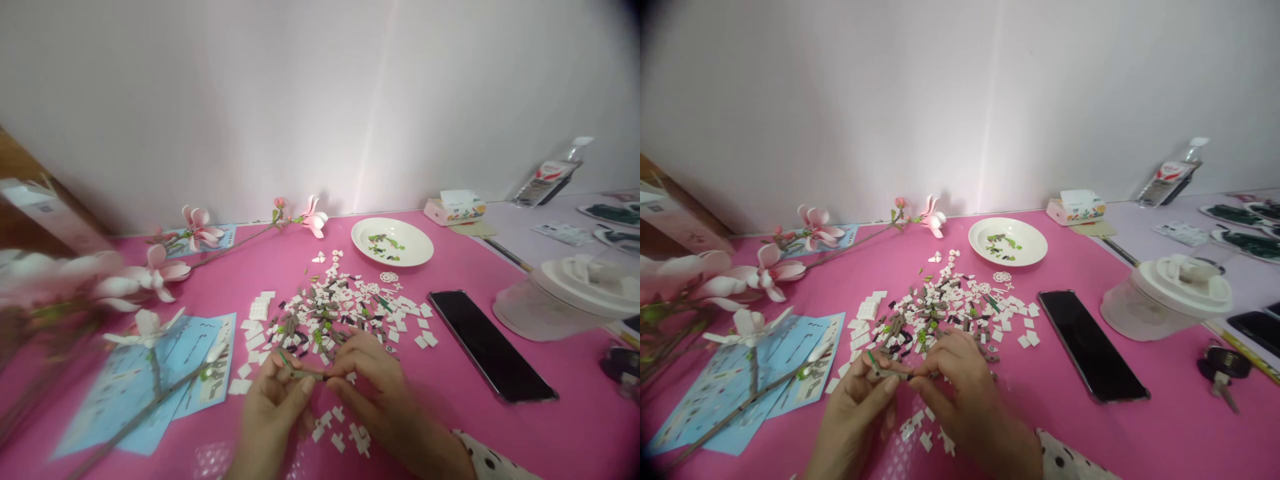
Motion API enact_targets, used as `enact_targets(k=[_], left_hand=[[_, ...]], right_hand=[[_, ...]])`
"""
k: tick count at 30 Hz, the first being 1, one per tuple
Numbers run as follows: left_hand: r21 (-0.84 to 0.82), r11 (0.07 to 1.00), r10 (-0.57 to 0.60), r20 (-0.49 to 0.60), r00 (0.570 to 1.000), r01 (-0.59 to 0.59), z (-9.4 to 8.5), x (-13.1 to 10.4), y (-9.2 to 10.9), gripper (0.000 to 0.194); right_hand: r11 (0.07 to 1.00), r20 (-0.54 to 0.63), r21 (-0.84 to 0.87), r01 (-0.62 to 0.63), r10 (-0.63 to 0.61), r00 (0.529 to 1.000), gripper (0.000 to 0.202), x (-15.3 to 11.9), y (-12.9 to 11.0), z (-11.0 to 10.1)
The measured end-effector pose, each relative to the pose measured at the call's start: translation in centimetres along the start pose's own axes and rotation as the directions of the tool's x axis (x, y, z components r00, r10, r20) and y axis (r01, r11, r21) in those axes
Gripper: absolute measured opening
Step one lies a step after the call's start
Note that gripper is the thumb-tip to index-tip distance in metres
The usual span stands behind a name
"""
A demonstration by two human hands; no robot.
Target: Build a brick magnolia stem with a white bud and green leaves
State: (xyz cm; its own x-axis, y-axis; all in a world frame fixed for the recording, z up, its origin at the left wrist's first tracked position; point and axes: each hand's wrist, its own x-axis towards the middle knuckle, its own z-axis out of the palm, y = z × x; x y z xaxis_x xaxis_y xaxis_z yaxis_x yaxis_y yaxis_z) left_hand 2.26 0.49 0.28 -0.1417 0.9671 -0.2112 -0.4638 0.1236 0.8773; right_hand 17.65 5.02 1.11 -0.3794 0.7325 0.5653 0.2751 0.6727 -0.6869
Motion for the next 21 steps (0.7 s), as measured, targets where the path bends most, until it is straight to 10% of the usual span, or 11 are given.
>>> enact_targets(k=[21], left_hand=[[-0.063, 0.998, 0.003, -0.031, 1.0, -0.005, 0.2, 0.04, 0.11, 0.036]], right_hand=[[1.0, 0.012, 0.012, 0.017, -0.017, 1.0, 0.01, 0.15, -0.49, -0.28]])
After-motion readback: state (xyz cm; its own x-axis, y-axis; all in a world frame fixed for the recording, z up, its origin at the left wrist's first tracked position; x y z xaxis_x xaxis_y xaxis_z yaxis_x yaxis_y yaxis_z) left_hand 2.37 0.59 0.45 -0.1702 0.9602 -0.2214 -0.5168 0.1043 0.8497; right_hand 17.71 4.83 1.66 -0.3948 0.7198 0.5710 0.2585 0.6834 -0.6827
